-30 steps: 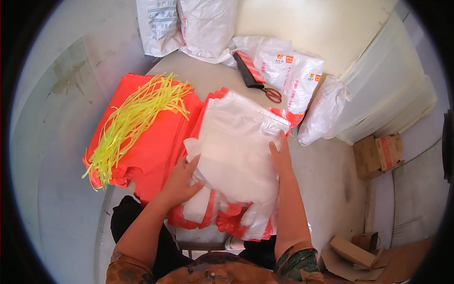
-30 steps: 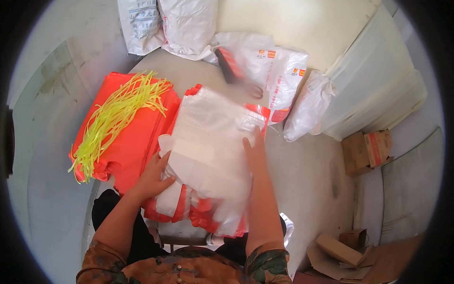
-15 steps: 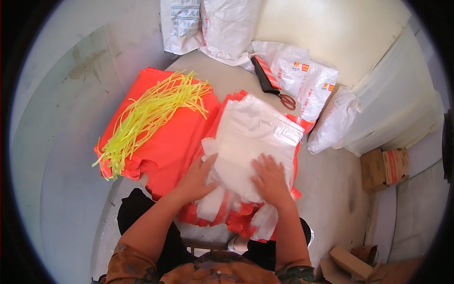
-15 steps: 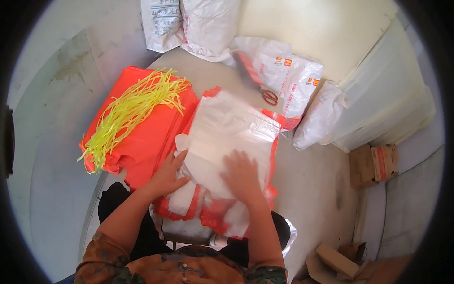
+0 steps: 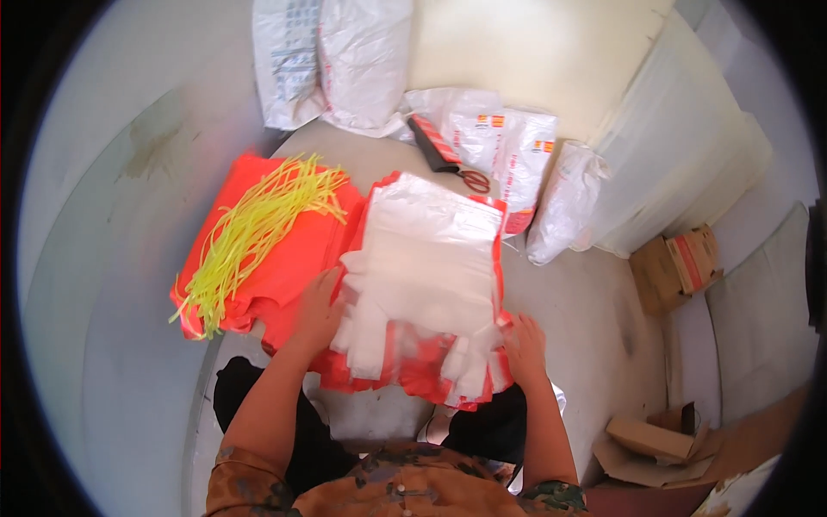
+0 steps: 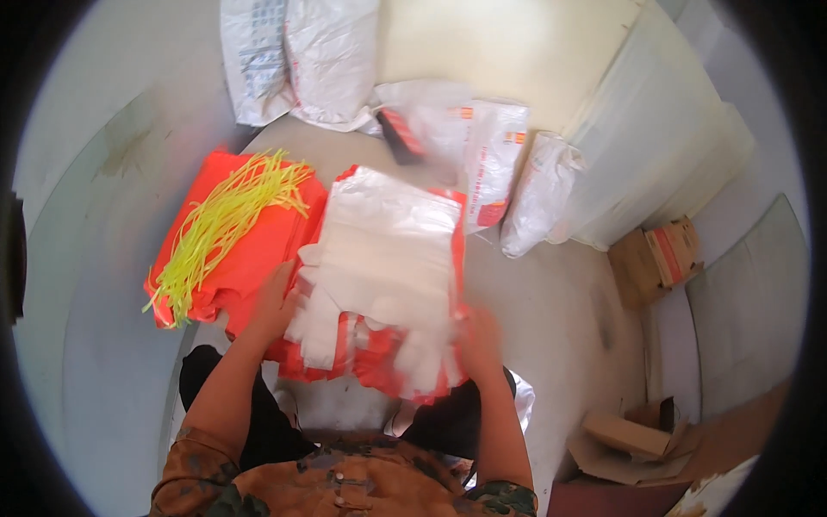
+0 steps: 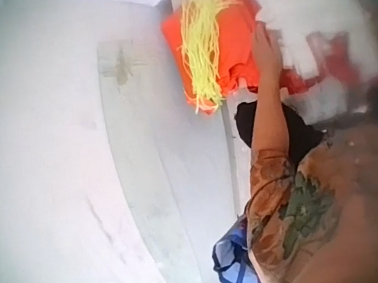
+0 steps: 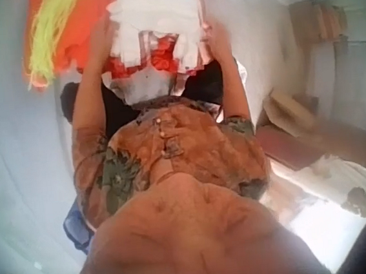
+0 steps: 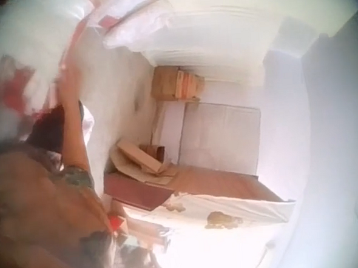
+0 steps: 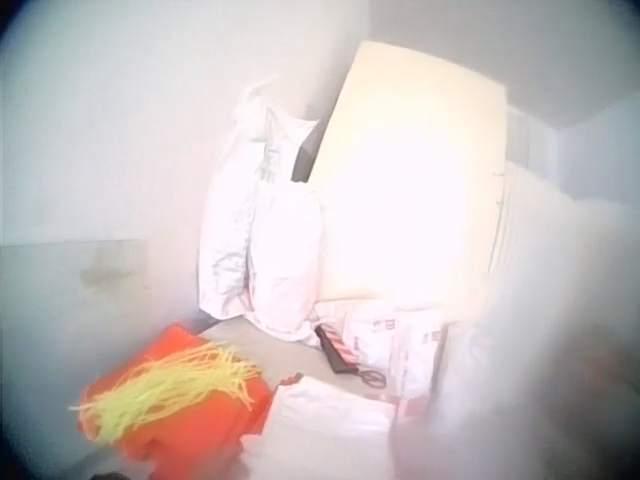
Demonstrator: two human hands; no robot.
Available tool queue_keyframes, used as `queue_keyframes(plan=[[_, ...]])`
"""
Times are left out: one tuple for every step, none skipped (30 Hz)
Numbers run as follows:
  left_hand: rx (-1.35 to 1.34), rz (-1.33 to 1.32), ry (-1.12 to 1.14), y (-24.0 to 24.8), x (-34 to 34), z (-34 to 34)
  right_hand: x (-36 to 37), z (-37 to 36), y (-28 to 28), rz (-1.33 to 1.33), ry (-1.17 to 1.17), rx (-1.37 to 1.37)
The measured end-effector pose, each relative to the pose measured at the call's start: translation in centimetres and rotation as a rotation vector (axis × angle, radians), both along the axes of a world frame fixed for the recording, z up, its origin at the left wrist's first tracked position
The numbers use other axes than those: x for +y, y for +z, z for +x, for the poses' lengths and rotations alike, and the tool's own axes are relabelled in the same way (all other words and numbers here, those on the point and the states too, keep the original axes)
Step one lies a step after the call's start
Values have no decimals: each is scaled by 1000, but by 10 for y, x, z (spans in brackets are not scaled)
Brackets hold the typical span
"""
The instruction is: The person separates a plastic bag from a stack, folds it in half, and ties a yellow plastic strip around it to secure the bundle.
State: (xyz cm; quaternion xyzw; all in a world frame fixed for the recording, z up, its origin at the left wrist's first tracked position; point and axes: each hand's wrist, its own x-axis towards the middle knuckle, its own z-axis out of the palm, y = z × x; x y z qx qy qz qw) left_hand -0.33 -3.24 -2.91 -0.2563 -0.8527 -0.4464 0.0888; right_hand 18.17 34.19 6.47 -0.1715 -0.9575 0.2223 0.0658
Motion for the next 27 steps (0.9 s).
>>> queue_keyframes(plan=[[-24,-51,34,9,8,5,24,34,-15,19,-46,17],[-41,-109,83,16,9,9,51,67,-49,91,-92,111],[-21,-105,56,10,7,10,65,89,-71,156,-134,201],[35,-142,90,0,-3,9,59,95,-79,143,-153,220],[91,-182,134,-7,-18,8,49,94,-89,91,-198,187],[107,-186,111,-16,-23,10,42,102,-95,51,-255,145],[113,-186,123,-20,-19,10,43,107,-100,176,-264,300],[118,-186,138,-23,-15,12,47,112,-101,183,-298,313],[142,-196,118,-23,-20,11,45,104,-99,214,-263,280],[161,-177,143,-23,-21,11,46,103,-96,254,-229,243],[180,-157,173,-22,-22,10,50,104,-98,236,-233,215],[203,-158,165,-16,-28,9,52,103,-100,231,-246,235],[195,-122,178,-13,-31,11,55,106,-100,208,-251,252],[187,-86,194,-12,-34,9,58,108,-100,185,-252,269],[151,-41,184,-10,-42,5,56,109,-99,180,-250,281],[163,-42,191,-9,-47,2,55,110,-97,157,-257,307],[100,-26,240,-6,-53,0,54,109,-95,135,-260,334],[41,-8,286,-2,-58,-3,55,110,-94,130,-255,349],[56,-10,297,-1,-67,-8,54,110,-95,174,-243,352],[-37,72,313,-4,-79,-13,55,108,-95,220,-230,356],[-129,149,328,-5,-93,-16,53,108,-95,199,-222,359],[-114,146,341,-4,-104,-13,52,109,-94,190,-210,373],[-227,229,367,-4,-116,-10,52,111,-92,172,-204,363],[-334,319,385,-3,-127,-7,53,113,-89,159,-200,360],[-256,255,421,-18,-150,-10,51,110,-88,146,-182,392],[-180,188,463,-34,-173,-14,48,106,-92,121,-183,377],[-114,58,526,-31,-165,7,52,114,-93,121,-202,342]])
